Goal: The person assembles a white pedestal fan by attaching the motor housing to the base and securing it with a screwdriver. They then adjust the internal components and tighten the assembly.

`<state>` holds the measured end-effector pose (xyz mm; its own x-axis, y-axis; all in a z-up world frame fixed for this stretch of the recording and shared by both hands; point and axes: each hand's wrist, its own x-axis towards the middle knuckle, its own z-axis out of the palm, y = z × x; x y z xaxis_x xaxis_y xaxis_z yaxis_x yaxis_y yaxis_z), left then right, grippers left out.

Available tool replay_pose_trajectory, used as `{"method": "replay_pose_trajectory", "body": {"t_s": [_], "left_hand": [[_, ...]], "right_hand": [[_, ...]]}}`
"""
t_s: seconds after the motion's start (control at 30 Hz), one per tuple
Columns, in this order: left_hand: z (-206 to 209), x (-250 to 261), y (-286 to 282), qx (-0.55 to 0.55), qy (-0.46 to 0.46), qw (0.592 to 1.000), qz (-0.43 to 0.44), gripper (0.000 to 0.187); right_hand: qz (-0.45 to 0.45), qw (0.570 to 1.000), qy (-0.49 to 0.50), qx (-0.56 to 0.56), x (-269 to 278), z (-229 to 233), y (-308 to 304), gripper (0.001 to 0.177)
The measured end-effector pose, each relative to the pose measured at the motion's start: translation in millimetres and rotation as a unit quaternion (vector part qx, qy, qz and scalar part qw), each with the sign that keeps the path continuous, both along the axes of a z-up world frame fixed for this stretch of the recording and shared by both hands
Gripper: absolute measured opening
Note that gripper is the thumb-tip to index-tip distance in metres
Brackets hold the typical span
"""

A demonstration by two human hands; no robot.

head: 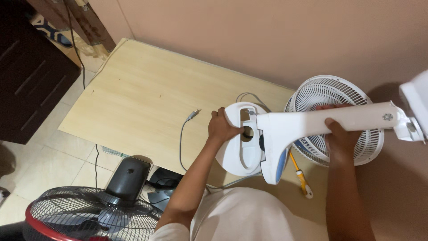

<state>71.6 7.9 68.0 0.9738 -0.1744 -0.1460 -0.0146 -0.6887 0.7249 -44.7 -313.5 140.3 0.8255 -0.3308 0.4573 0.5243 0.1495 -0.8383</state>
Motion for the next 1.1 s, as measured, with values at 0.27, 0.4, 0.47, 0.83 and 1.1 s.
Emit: {"method": "replay_pose_trajectory", "body": {"t_s": [0.27,0.4,0.47,0.83,1.1], "left_hand": [[52.4,-57.1,-4.6,-0.041,-0.081,0.995,0.046,0.100],[63.4,-70.3,-8.2,-0.057,-0.095,0.991,0.073,0.100],[65.9,-74.3,-10.3,-0.056,-0.087,0.991,0.080,0.099],[72.2,-69.5,-11.5,-0.079,-0.130,0.984,0.093,0.089],[62.9,-64.2,-6.1,-0.156,-0.138,0.973,0.098,0.068]], "right_hand": [[0.026,0.999,-0.026,0.007,-14.9,2.4,-3.6,0.039],[0.003,0.999,-0.038,-0.039,-24.3,15.7,2.6,0.040],[0.009,0.998,-0.048,-0.042,-26.6,19.4,5.1,0.039],[0.041,0.994,-0.082,-0.062,-23.9,25.2,12.9,0.042],[0.024,0.991,-0.088,-0.101,-26.7,30.7,19.5,0.043]]}}
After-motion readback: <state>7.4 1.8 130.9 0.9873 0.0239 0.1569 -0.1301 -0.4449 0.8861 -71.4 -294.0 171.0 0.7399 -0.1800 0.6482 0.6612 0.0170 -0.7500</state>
